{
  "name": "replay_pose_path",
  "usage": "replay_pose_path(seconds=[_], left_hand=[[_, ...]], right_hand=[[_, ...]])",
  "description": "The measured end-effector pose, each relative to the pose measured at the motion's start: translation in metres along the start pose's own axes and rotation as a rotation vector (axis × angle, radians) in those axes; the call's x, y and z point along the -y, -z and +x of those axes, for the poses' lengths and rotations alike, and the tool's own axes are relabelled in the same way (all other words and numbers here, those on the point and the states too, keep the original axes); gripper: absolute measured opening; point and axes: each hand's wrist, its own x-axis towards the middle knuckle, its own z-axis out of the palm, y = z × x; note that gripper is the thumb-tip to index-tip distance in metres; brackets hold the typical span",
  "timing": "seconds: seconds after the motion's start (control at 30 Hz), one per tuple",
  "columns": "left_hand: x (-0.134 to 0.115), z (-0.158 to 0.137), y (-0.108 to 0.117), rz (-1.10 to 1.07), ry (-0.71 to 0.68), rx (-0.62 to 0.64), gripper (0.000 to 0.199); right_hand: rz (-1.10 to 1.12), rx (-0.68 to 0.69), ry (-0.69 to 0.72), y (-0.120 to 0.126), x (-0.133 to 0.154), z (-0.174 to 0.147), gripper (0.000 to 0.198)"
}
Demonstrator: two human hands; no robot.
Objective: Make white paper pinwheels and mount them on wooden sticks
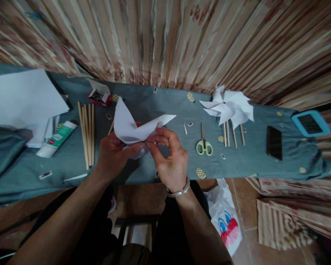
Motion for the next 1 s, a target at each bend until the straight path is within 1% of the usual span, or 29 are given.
replay_pose_path(seconds=[0.2,0.3,0.4,0.53,0.73,0.83,1.0], left_hand=[[-0.002,-0.001,0.0,-0.078,0.034,0.011,0.033],[-0.003,-0.001,0.0,-0.126,0.057,0.001,0.038],[-0.004,-0.001,-0.001,-0.147,0.073,-0.006,0.036],[-0.005,0.0,-0.001,-0.158,0.075,-0.009,0.033],[-0.004,-0.001,-0.003,-0.179,0.098,-0.001,0.034],[-0.004,-0.001,-0.003,-0.184,0.107,-0.001,0.032],[-0.005,-0.001,-0.003,-0.216,0.115,0.002,0.038]], right_hand=[[-0.087,-0.108,0.078,0.0,0.0,-0.001,0.038],[-0.149,-0.143,0.111,0.001,0.001,-0.001,0.05],[-0.186,-0.139,0.115,0.002,0.001,0.0,0.062],[-0.095,-0.112,0.086,0.001,-0.003,0.0,0.07],[0.053,-0.088,0.008,-0.001,-0.01,0.0,0.081],[0.087,-0.087,-0.014,-0.002,-0.013,0.0,0.083],[0.189,-0.035,-0.11,-0.002,-0.011,-0.001,0.082]])
